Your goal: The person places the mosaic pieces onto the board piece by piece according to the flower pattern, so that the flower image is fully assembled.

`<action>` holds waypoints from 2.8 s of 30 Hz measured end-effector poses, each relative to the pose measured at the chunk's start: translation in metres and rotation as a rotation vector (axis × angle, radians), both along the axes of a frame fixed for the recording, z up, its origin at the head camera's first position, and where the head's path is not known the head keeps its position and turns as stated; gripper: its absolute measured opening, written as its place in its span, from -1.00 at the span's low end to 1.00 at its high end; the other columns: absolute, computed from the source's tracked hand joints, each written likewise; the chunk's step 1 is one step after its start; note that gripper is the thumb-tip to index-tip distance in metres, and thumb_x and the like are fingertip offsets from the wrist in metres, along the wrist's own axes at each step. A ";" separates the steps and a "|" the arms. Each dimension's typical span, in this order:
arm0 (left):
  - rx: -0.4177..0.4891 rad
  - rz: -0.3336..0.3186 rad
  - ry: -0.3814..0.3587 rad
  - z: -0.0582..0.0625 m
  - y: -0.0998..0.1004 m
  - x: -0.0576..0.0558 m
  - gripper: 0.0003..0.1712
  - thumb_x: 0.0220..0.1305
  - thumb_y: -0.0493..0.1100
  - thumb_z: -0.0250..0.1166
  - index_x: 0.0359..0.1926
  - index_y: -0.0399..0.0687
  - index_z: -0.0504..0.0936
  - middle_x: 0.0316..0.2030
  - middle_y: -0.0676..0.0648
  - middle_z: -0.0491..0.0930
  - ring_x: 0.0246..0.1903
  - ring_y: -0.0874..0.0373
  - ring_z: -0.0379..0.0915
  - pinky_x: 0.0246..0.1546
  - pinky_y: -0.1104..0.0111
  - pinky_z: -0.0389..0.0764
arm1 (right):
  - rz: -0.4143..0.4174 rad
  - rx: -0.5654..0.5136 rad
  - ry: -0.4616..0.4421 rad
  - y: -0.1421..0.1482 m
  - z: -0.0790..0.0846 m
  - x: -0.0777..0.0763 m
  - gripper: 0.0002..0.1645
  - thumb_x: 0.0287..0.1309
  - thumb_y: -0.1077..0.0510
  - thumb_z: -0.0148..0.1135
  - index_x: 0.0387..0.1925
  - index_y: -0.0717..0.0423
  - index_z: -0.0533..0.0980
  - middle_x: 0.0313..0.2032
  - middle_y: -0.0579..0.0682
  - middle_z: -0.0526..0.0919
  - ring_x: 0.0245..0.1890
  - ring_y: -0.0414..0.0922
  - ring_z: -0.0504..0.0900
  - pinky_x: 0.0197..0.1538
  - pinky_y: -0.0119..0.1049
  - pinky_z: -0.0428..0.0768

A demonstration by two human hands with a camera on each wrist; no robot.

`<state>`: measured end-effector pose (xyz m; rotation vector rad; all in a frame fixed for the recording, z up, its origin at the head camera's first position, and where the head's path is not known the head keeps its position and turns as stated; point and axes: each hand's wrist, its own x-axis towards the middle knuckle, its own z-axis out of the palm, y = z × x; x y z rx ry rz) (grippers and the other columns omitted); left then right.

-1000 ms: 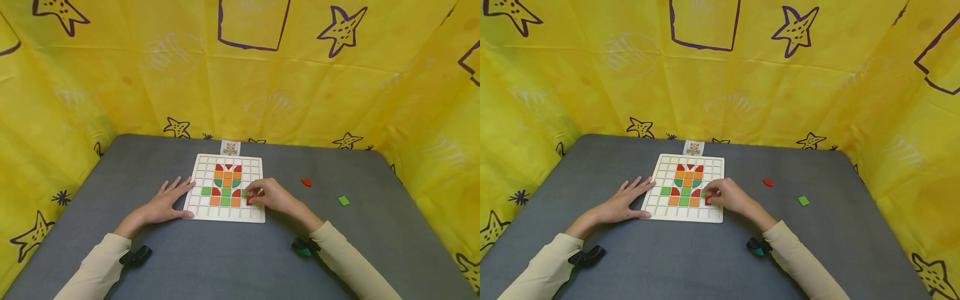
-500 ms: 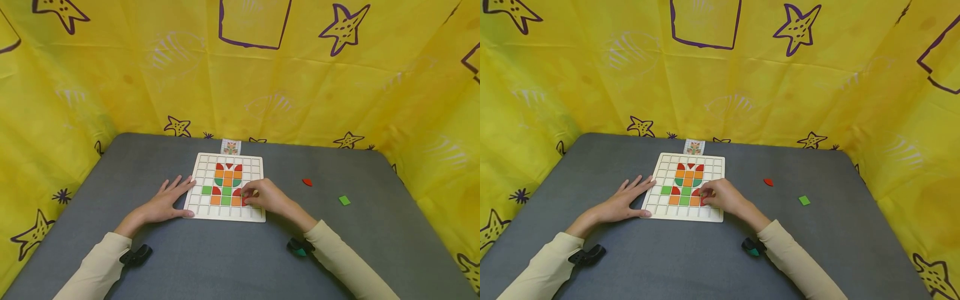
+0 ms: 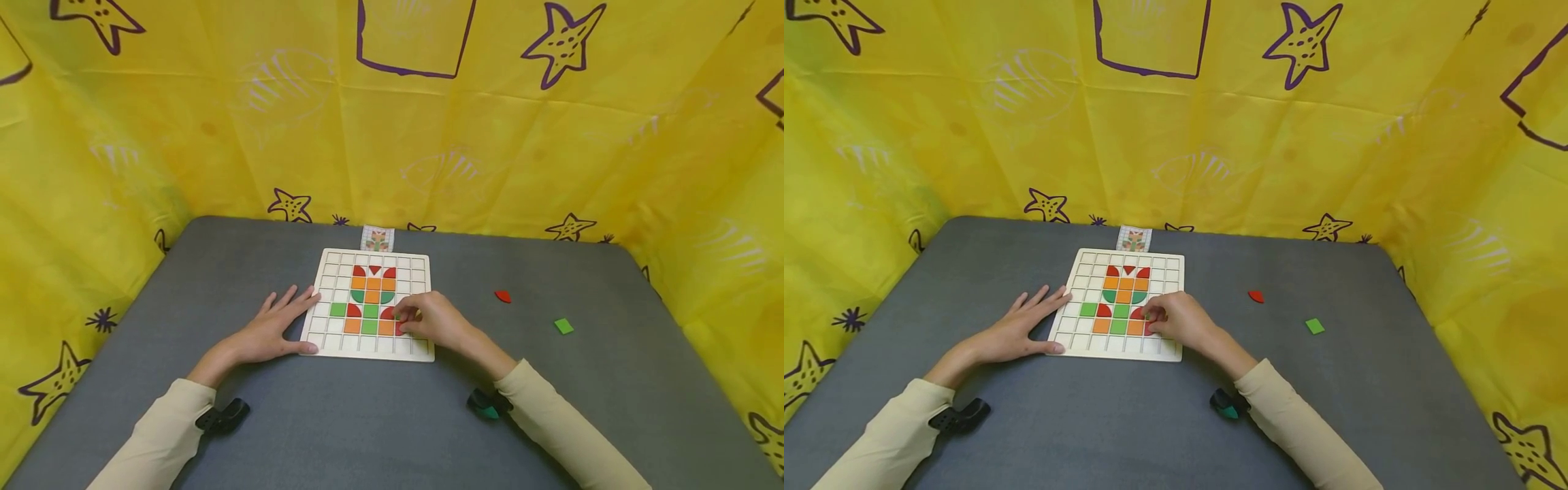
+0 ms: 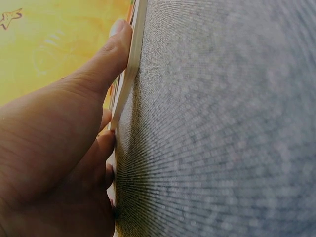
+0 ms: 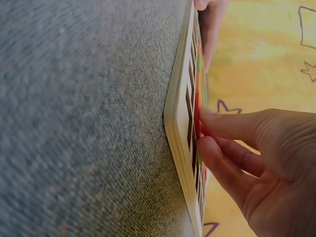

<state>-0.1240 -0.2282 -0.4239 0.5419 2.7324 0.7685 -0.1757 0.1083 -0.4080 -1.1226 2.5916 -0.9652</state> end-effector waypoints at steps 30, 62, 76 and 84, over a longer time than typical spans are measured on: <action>0.002 0.004 -0.002 0.002 -0.001 0.002 0.16 0.04 0.35 0.39 0.53 0.01 0.08 0.53 -0.17 -0.08 0.49 -0.29 -0.38 0.36 -0.23 -0.43 | -0.162 0.008 0.107 0.097 0.008 -0.032 -0.69 0.03 0.50 0.34 -0.13 0.31 0.65 -0.26 0.11 0.72 -0.28 -0.03 0.67 -0.16 -0.10 0.66; 0.005 -0.003 -0.001 0.003 0.000 0.002 0.16 0.05 0.34 0.39 0.53 0.00 0.07 0.53 -0.17 -0.07 0.49 -0.29 -0.39 0.36 -0.22 -0.43 | -0.291 0.116 0.023 0.167 0.009 -0.055 -0.66 -0.04 0.41 0.45 -0.13 0.33 0.65 -0.42 0.00 0.67 -0.38 -0.10 0.63 -0.29 -0.31 0.60; 0.003 -0.002 -0.002 0.000 0.000 0.002 0.17 0.04 0.35 0.39 0.53 0.01 0.07 0.53 -0.17 -0.07 0.49 -0.29 -0.38 0.36 -0.22 -0.43 | -0.239 0.066 0.098 0.141 0.021 -0.051 -0.67 -0.01 0.44 0.42 -0.13 0.40 0.62 -0.39 0.10 0.71 -0.39 -0.03 0.68 -0.29 -0.21 0.64; -0.003 0.007 -0.004 0.001 0.000 0.002 0.17 0.04 0.35 0.39 0.53 0.02 0.07 0.53 -0.18 -0.07 0.49 -0.29 -0.38 0.37 -0.22 -0.43 | -0.242 0.007 0.138 0.114 0.013 -0.050 -0.74 0.00 0.42 0.43 -0.19 0.34 0.66 -0.39 0.06 0.71 -0.38 -0.07 0.66 -0.23 -0.13 0.65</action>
